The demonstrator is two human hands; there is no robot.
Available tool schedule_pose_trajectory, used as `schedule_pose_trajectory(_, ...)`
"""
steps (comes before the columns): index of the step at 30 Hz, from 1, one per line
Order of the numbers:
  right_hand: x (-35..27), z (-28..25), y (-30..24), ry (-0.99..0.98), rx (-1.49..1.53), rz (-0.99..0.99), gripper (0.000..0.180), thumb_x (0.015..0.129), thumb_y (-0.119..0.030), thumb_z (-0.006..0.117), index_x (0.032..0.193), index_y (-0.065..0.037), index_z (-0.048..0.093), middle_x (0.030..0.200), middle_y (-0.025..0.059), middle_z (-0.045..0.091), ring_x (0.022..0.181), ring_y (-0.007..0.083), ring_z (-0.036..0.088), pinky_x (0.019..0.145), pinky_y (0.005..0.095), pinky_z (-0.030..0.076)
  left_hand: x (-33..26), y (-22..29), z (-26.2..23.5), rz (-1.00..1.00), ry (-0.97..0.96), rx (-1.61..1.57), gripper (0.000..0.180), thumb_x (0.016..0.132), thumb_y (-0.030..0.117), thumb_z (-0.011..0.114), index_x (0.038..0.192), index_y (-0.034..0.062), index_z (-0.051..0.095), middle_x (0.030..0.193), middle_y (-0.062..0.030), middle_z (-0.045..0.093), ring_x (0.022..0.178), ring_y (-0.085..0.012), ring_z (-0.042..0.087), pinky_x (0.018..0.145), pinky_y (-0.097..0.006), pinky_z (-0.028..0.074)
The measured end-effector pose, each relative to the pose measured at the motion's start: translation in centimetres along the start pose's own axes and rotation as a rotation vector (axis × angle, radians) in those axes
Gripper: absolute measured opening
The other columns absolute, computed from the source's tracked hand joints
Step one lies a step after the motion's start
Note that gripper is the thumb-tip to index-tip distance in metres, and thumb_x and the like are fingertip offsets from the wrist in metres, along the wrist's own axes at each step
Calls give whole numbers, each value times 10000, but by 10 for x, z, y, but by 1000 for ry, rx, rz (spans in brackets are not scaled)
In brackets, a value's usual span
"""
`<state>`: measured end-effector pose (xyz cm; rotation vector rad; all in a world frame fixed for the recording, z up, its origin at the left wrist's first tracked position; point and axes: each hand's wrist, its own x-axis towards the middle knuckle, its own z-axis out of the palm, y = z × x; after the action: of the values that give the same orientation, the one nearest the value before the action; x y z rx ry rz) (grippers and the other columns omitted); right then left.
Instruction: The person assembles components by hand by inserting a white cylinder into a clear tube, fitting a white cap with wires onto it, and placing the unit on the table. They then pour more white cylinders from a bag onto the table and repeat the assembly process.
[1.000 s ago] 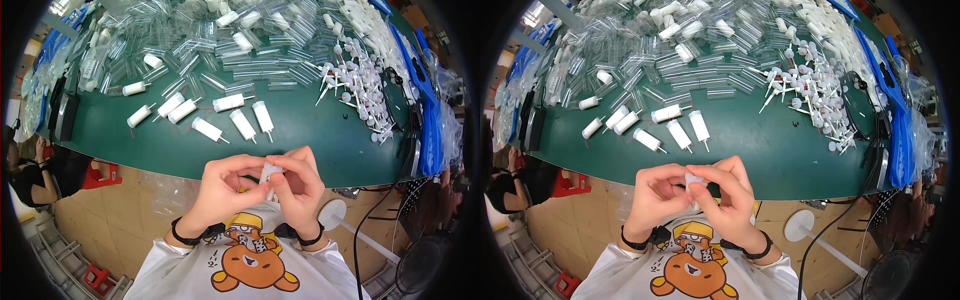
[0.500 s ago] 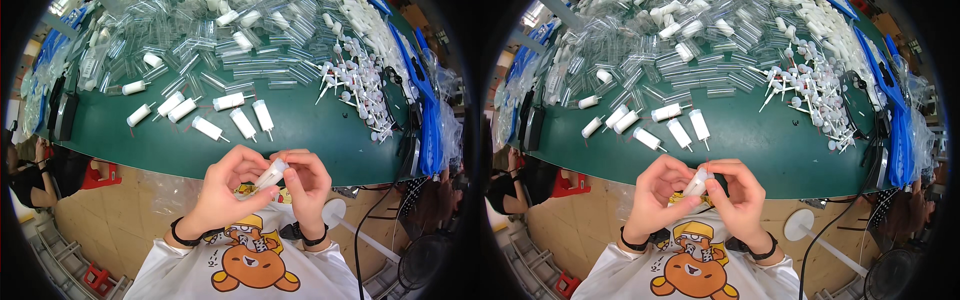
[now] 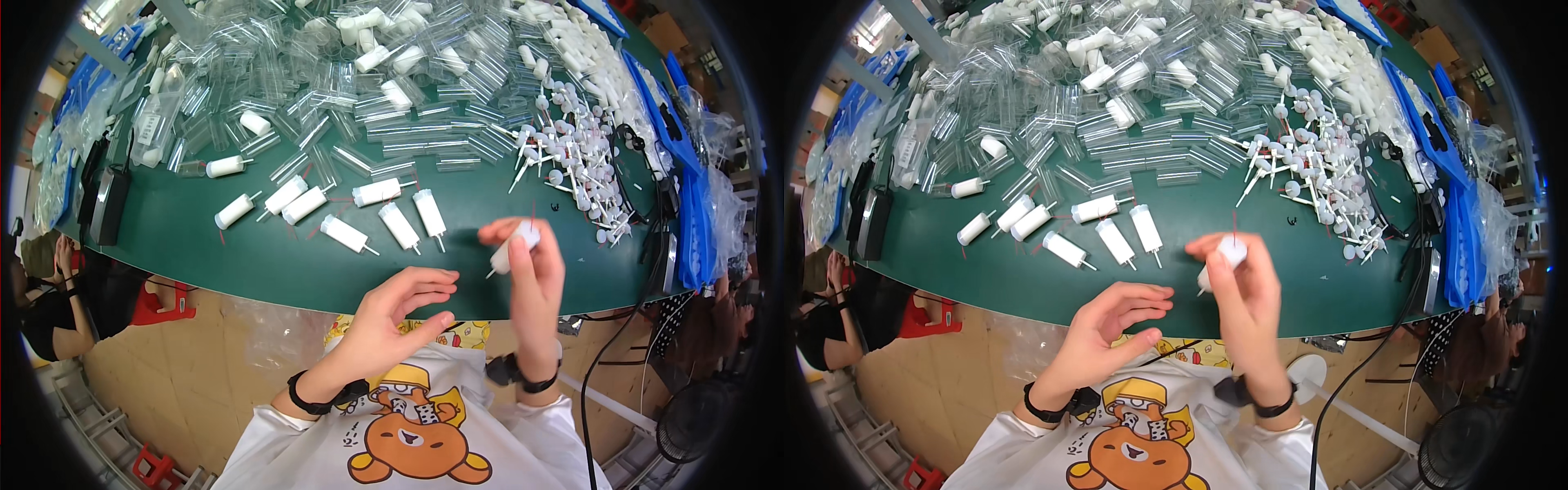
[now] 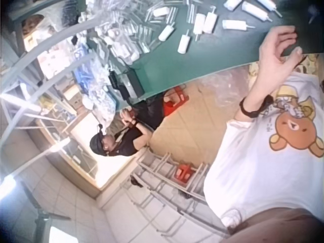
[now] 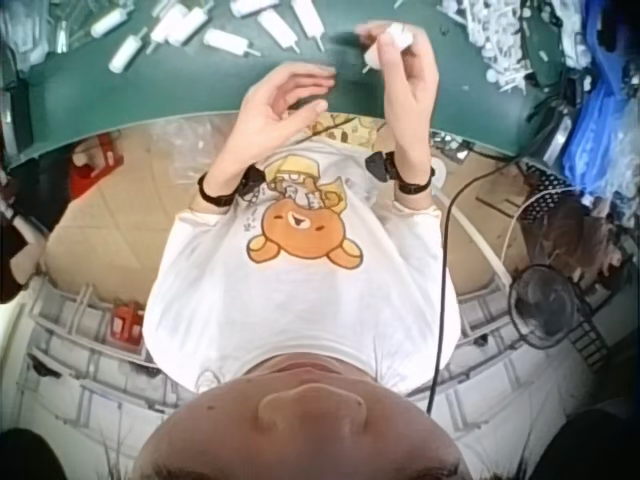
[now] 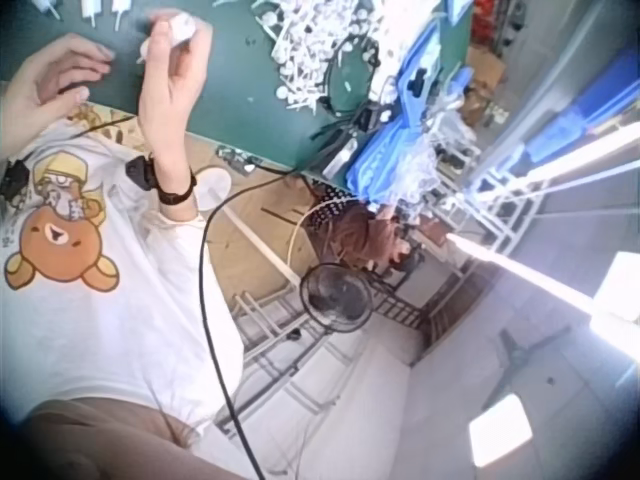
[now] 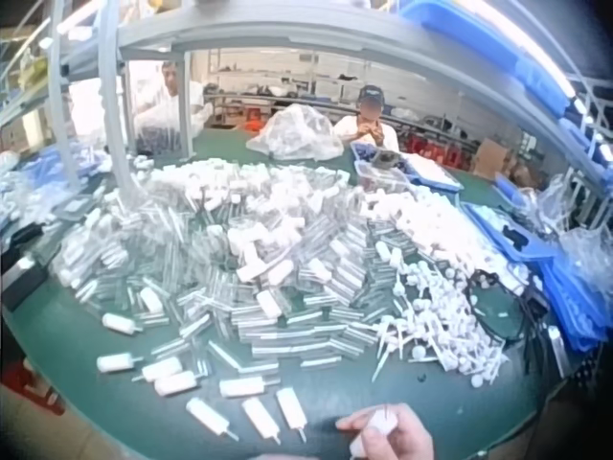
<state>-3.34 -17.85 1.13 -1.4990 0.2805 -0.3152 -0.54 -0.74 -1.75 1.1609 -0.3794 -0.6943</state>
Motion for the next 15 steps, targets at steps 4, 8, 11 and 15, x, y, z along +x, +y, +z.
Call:
schedule_pose_trajectory(4, 44, -8, -26, -241, -610, -99, 210, 858, -161, 587, 969, 10, 538, 987, 166, 581, 972, 263, 565, 863, 350, 417, -1, -2, -7, -75, 18, -47, 266, 847, -43, 544, 1107, -45, 486, 1110, -123, 560, 1050, -158, 553, 924, -292, 451)
schedule_pose_trajectory(8, 70, -9, -25, -531, -914, -455, 273, 835, -225, 609, 962, 8, 545, 982, 186, 572, 1134, 362, 468, 1020, 461, 281, 2, 5, -9, -120, -31, -71, 210, 873, -48, 475, 1081, -30, 496, 1121, -144, 557, 1058, -206, 557, 914, -332, 447)
schedule_pose_trajectory(11, 76, -7, -16, -606, -1087, -362, 246, 849, -207, 593, 1002, -16, 573, 1057, 120, 584, 1186, 295, 443, 1039, 425, 256, 2, 4, -9, -113, -30, -73, 197, 883, -33, 464, 1078, -31, 495, 1094, -142, 573, 1033, -210, 572, 904, -335, 455)
schedule_pose_trajectory(15, 73, -5, -22, -616, -1081, -246, 247, 836, -200, 605, 997, -15, 574, 1048, 119, 583, 1165, 280, 450, 1026, 420, 265, 1, 3, -13, -126, -30, -65, 189, 886, -34, 458, 1070, -33, 499, 1093, -144, 574, 1030, -215, 574, 902, -339, 456)
